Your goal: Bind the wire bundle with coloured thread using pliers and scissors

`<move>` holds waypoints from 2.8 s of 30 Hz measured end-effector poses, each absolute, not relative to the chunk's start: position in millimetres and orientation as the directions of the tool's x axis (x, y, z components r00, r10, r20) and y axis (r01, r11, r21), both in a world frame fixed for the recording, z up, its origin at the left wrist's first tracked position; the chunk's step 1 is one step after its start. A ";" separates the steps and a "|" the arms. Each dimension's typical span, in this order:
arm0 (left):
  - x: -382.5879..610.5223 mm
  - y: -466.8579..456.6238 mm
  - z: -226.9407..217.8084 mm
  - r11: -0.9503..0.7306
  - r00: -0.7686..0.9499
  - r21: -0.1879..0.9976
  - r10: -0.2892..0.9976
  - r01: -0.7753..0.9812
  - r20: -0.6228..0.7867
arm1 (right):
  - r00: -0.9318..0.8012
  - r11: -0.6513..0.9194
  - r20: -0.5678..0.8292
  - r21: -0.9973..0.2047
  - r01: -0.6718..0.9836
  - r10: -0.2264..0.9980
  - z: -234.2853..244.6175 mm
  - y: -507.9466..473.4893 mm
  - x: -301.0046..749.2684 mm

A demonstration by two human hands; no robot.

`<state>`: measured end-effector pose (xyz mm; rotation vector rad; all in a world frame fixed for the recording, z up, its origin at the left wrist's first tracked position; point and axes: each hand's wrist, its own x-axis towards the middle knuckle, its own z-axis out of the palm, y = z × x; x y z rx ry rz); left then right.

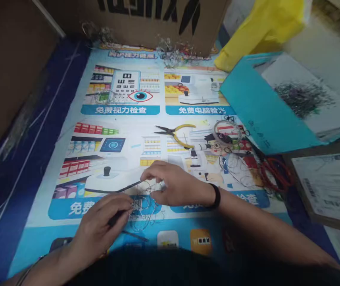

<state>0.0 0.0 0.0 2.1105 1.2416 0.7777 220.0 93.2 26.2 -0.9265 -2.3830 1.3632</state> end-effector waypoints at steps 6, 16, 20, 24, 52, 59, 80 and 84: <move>1.0 1.1 -1.4 -0.419 0.399 0.719 0.892 0.555 0.212 | -0.777 0.323 -0.098 -0.872 0.368 0.621 23.4 97.4 222.3; 4.8 -0.9 -0.7 -0.358 0.353 0.703 0.922 0.615 0.160 | -0.681 0.304 -0.132 -0.823 0.481 0.721 25.6 84.6 213.5; 6.7 -2.6 -1.4 -0.351 0.341 0.711 0.925 0.610 0.164 | -0.668 0.376 -0.093 -0.765 0.522 0.738 24.3 76.7 208.6; 6.3 -2.8 -2.7 -0.463 0.428 0.669 0.873 0.581 0.232 | -0.676 0.450 -0.030 -0.724 0.522 0.736 19.4 70.9 206.9; -0.6 -5.8 0.7 -0.668 0.621 0.426 0.737 0.610 0.266 | -0.776 0.539 -0.096 -0.666 0.516 0.624 29.0 81.7 222.8; 0.3 -5.2 2.6 -0.656 0.621 0.409 0.747 0.634 0.237 | -0.794 0.570 -0.102 -0.641 0.513 0.599 26.8 79.2 220.5; 0.5 -7.5 1.7 -0.641 0.607 0.388 0.762 0.662 0.225 | -0.831 0.708 -0.174 -0.451 0.544 0.528 30.2 67.8 219.4; -1.1 -8.6 -0.6 -0.648 0.627 0.380 0.754 0.660 0.197 | -0.809 0.683 -0.151 -0.461 0.566 0.568 26.6 67.5 217.0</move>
